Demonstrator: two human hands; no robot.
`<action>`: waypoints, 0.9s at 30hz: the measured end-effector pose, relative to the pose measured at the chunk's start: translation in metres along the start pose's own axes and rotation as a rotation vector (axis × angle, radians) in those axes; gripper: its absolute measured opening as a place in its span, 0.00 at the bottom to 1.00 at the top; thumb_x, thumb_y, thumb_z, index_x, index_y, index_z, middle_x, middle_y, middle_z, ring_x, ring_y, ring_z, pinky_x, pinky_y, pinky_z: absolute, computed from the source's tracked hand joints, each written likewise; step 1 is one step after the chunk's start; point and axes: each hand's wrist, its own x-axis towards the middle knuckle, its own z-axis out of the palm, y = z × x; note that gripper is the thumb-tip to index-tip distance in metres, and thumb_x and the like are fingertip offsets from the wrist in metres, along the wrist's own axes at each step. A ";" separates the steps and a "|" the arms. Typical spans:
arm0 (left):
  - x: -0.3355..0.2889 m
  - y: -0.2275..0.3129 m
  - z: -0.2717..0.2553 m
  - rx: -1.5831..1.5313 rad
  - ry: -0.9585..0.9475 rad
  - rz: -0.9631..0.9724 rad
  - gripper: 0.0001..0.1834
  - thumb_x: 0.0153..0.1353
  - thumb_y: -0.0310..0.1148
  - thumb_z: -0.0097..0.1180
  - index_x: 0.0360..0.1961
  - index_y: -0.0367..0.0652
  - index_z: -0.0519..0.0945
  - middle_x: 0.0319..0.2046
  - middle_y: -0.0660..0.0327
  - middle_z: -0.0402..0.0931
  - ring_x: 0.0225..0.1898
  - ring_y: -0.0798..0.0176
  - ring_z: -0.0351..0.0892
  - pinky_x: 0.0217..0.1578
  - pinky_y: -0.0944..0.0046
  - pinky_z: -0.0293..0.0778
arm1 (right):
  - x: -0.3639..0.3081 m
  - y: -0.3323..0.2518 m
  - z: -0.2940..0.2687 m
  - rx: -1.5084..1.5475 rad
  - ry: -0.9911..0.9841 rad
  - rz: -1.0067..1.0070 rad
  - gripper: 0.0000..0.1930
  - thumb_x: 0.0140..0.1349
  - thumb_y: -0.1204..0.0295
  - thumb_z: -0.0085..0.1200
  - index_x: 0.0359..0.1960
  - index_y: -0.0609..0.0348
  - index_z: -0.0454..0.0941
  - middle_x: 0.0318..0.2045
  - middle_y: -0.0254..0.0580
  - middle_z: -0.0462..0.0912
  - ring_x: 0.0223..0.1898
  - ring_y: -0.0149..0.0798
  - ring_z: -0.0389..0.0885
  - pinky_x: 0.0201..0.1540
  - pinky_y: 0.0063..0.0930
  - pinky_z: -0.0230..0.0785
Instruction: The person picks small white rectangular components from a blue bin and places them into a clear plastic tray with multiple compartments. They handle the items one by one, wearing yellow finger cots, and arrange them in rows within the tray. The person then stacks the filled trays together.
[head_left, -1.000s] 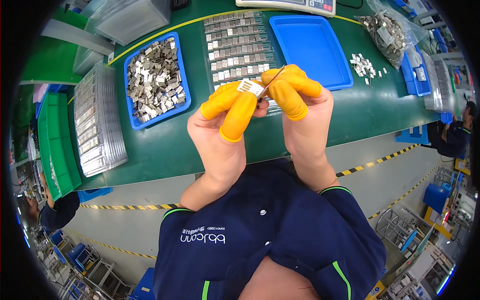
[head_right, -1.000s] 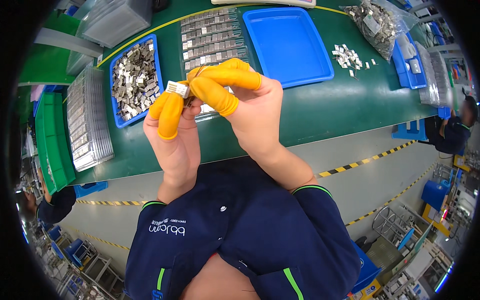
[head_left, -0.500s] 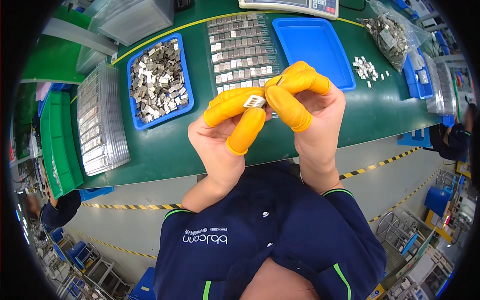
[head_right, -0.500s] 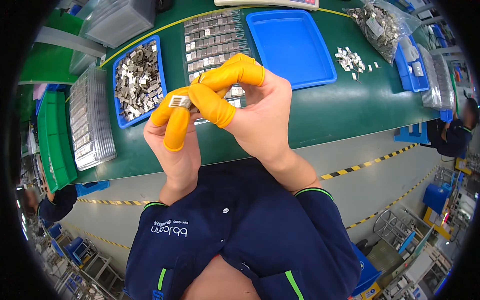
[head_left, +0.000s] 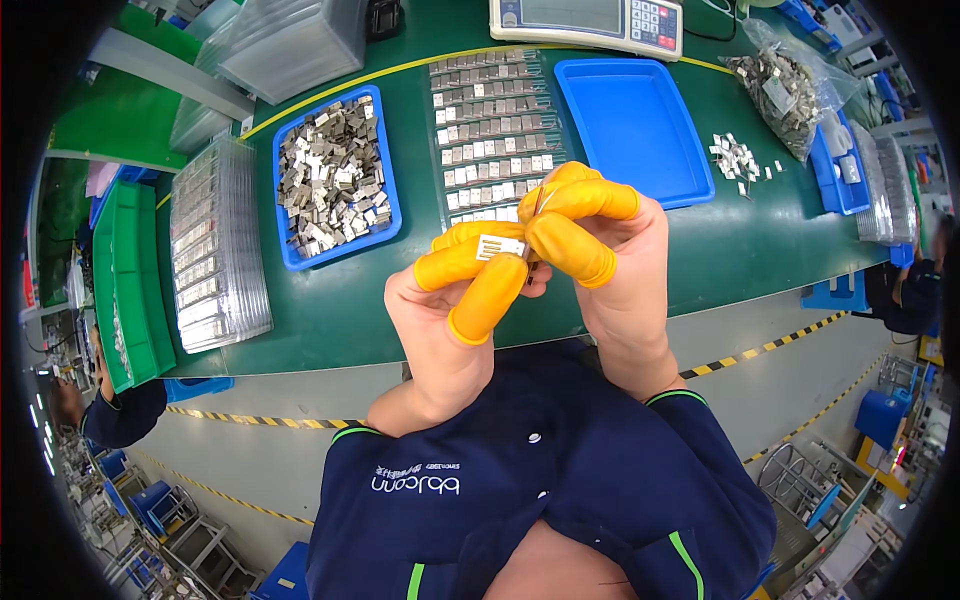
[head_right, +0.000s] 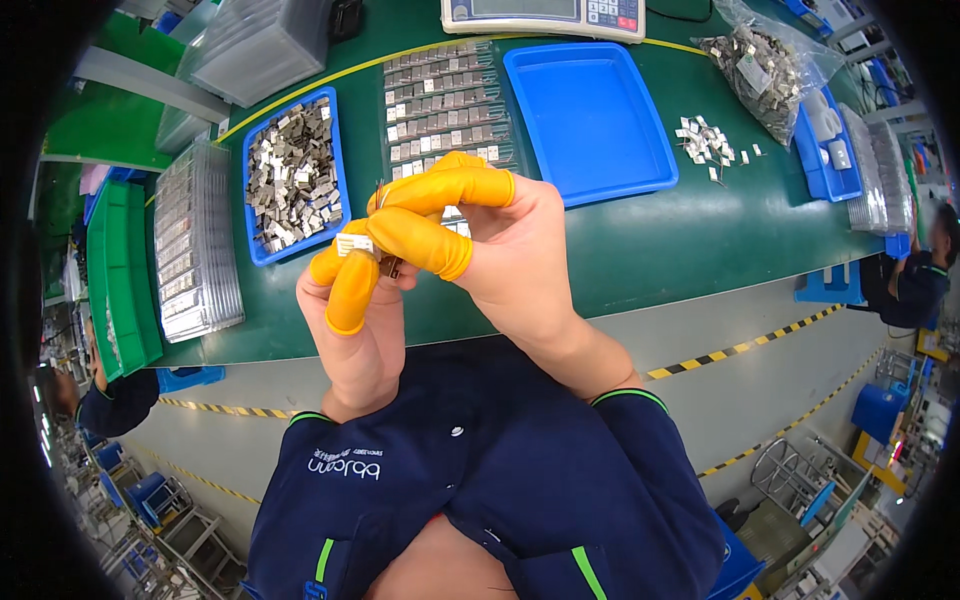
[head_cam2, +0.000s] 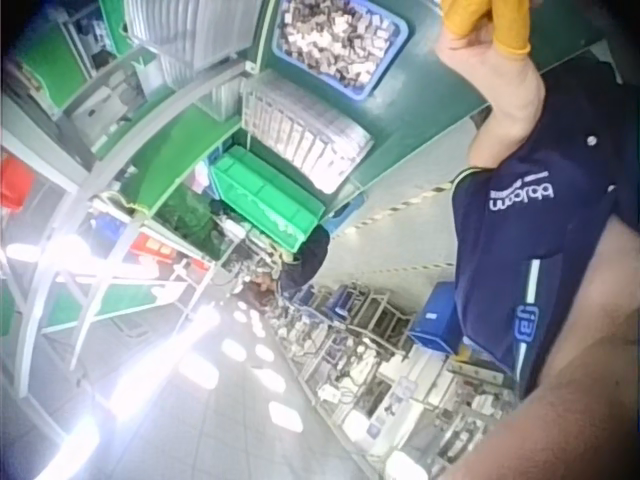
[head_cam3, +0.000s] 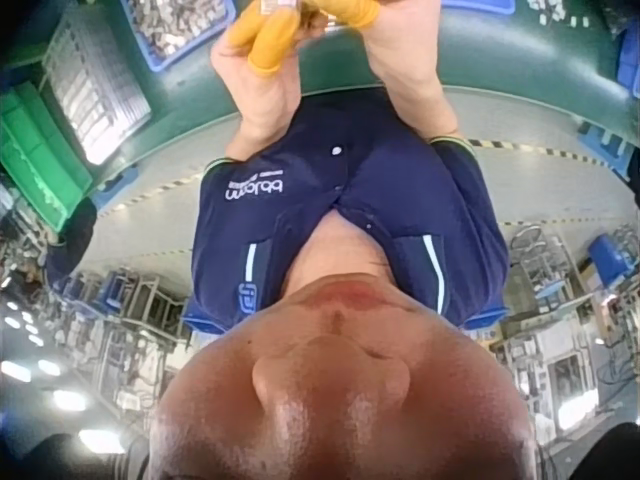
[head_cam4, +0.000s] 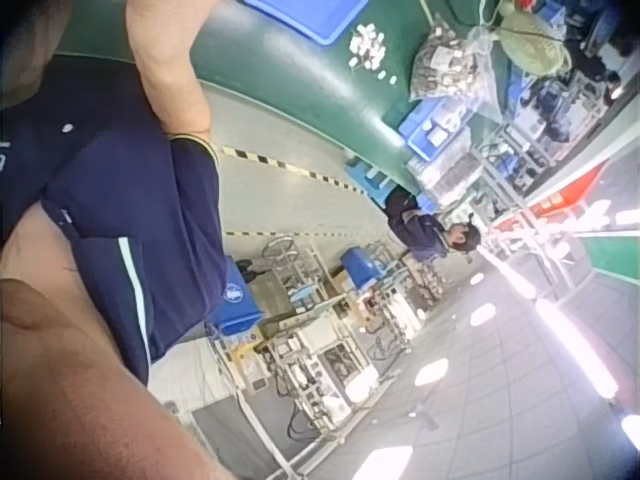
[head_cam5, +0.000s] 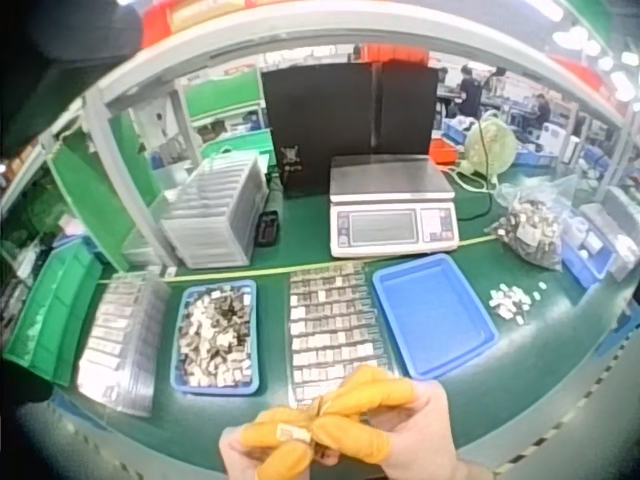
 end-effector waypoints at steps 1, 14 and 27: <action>-0.001 0.000 0.000 -0.007 0.000 -0.005 0.11 0.47 0.23 0.57 0.33 0.31 0.75 0.31 0.51 0.74 0.28 0.57 0.77 0.30 0.64 0.75 | -0.001 -0.001 0.000 -0.008 -0.004 -0.001 0.08 0.42 0.81 0.59 0.26 0.67 0.76 0.26 0.41 0.77 0.29 0.30 0.73 0.35 0.22 0.65; -0.006 0.003 0.004 -0.004 -0.025 -0.061 0.10 0.47 0.21 0.56 0.33 0.29 0.74 0.31 0.51 0.74 0.29 0.58 0.77 0.32 0.63 0.76 | 0.000 -0.008 0.003 -0.011 -0.046 -0.016 0.08 0.42 0.79 0.60 0.24 0.67 0.74 0.24 0.39 0.75 0.25 0.26 0.72 0.20 0.15 0.65; -0.005 -0.001 0.007 0.025 -0.023 0.013 0.09 0.45 0.17 0.56 0.31 0.30 0.76 0.33 0.52 0.73 0.30 0.62 0.76 0.33 0.66 0.74 | 0.000 -0.012 -0.003 -0.216 -0.086 -0.064 0.08 0.39 0.79 0.59 0.21 0.62 0.71 0.21 0.33 0.70 0.24 0.24 0.65 0.28 0.16 0.58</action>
